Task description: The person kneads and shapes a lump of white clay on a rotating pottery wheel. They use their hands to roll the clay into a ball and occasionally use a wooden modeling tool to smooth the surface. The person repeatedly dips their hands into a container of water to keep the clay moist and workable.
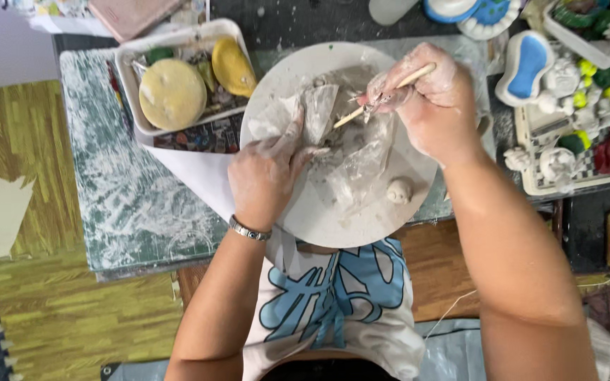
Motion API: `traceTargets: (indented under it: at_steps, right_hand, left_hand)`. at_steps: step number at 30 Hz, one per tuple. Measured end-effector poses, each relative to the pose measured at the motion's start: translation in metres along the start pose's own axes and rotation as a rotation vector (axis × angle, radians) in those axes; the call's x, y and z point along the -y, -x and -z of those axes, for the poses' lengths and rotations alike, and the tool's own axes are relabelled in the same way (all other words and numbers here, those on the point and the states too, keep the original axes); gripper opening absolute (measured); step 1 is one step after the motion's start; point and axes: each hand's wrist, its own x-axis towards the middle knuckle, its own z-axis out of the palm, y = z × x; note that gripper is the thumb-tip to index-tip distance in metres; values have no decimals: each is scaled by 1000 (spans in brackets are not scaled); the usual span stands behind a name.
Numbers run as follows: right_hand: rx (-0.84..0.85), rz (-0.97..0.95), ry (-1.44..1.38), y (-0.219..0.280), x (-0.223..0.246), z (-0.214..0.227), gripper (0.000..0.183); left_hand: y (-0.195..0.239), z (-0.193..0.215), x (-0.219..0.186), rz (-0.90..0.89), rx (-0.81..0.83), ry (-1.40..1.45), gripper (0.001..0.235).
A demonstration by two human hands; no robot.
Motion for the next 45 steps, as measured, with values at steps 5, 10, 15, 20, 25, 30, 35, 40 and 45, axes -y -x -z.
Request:
traceTargets:
  at_steps: [5,10,15,20,25,30,35,40,45]
  right_hand:
    - [-131,64,-238,18,-22,2,17]
    - [-130,119,-226,33,-30,5,21]
    - [52,150,-60,21,-20,-2,16]
    - [214,357,433,16,-14,-13,24]
    - [269,620,800,32,-16,-35,13]
    - [162,795,864,49,-22,-52,8]
    - [111,285,-183,40,-35,-15,17]
    - [-81,175,-6,39,-36,-9,22]
    - [38,263,293,40,-24,-23,21]
  left_hand:
    - [-6,2,-1,55,100,11,59]
    - [-2,-6,5,-6,54,-23,51]
    - [3,-2,2,1,66,-15,55]
    - [2,0,0,63,143,15,63]
    - [1,-4,5,-2,77,-17,51]
    - [1,-3,5,32,119,23,57]
    - [1,-6,7,-11,66,-18,53]
    - [2,-6,5,17,91,-17,52]
    - [7,-7,4,9,74,-28,59]
